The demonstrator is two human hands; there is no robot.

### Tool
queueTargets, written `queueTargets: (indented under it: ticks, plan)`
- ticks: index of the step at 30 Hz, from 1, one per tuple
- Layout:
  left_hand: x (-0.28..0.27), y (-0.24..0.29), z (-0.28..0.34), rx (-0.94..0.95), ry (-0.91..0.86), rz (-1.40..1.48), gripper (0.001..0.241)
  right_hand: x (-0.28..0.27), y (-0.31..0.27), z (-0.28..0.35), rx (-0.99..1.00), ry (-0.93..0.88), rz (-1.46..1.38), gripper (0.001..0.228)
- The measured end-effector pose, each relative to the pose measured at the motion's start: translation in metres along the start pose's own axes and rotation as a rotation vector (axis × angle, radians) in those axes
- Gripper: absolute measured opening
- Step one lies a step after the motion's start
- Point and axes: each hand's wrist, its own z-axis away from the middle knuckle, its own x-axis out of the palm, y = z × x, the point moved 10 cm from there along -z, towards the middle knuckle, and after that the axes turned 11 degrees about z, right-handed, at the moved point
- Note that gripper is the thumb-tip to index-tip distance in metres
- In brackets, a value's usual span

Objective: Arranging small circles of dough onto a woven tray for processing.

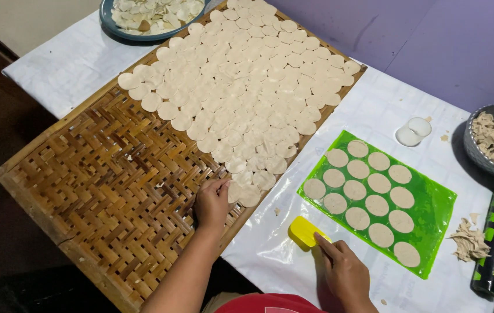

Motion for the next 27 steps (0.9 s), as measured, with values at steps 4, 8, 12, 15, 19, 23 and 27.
queueTargets:
  ticks: [4, 8, 12, 15, 19, 23, 27]
  plan:
    - [0.004, -0.009, -0.004, 0.074, 0.023, -0.085, 0.027, -0.004, 0.017, 0.001, 0.041, 0.047, -0.058, 0.041]
    - [-0.001, 0.035, 0.014, 0.202, 0.071, -0.233, 0.038, -0.017, 0.062, -0.010, 0.179, 0.084, -0.049, 0.041]
    - [0.034, 0.089, 0.054, 0.417, -0.110, -0.093, 0.036, -0.037, 0.143, -0.021, 0.409, 0.215, 0.058, 0.034]
    - [0.070, 0.106, 0.089, 0.435, -0.343, 0.002, 0.033, -0.036, 0.206, -0.030, 0.548, 0.232, 0.157, 0.031]
    - [0.107, 0.105, 0.121, 0.412, -0.597, 0.116, 0.032, -0.033, 0.246, -0.044, 0.664, 0.106, 0.305, 0.029]
    - [0.118, 0.089, 0.125, 0.471, -0.592, 0.080, 0.030, -0.046, 0.243, -0.058, 0.625, 0.042, 0.348, 0.029]
    - [0.119, 0.087, 0.123, 0.414, -0.596, 0.066, 0.028, -0.035, 0.244, -0.069, 0.540, -0.003, 0.385, 0.032]
